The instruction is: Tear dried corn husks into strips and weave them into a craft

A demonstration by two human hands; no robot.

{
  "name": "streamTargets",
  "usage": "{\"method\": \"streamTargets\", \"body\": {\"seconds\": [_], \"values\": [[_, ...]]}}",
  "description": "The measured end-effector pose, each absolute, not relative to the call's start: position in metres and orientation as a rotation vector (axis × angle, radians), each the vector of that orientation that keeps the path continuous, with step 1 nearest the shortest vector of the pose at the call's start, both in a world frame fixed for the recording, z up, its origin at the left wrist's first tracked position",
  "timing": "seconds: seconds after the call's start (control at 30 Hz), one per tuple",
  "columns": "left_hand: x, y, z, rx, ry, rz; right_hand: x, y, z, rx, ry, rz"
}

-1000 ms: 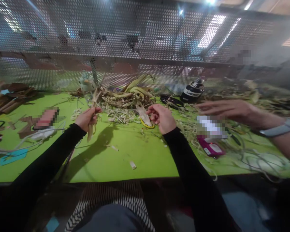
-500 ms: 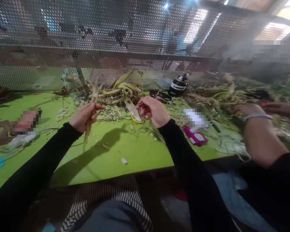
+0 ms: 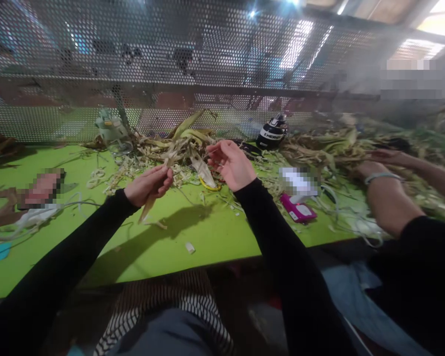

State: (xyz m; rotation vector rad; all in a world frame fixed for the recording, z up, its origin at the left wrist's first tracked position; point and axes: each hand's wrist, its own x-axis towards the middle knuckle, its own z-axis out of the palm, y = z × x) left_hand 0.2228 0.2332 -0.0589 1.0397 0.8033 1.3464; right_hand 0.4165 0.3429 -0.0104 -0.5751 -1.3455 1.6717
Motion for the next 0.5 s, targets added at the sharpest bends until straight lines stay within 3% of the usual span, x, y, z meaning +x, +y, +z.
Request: {"method": "streamTargets", "body": {"seconds": [0.3,0.5], "values": [[0.196,0.221,-0.073,0.906,0.864,1.408,0.434,0.365,-0.020,-0.516,-1.015,1.794],[0.173,0.208,-0.065,0.638,0.928,1.803,0.454,0.379,-0.035,-0.692,-1.059,1.598]]}}
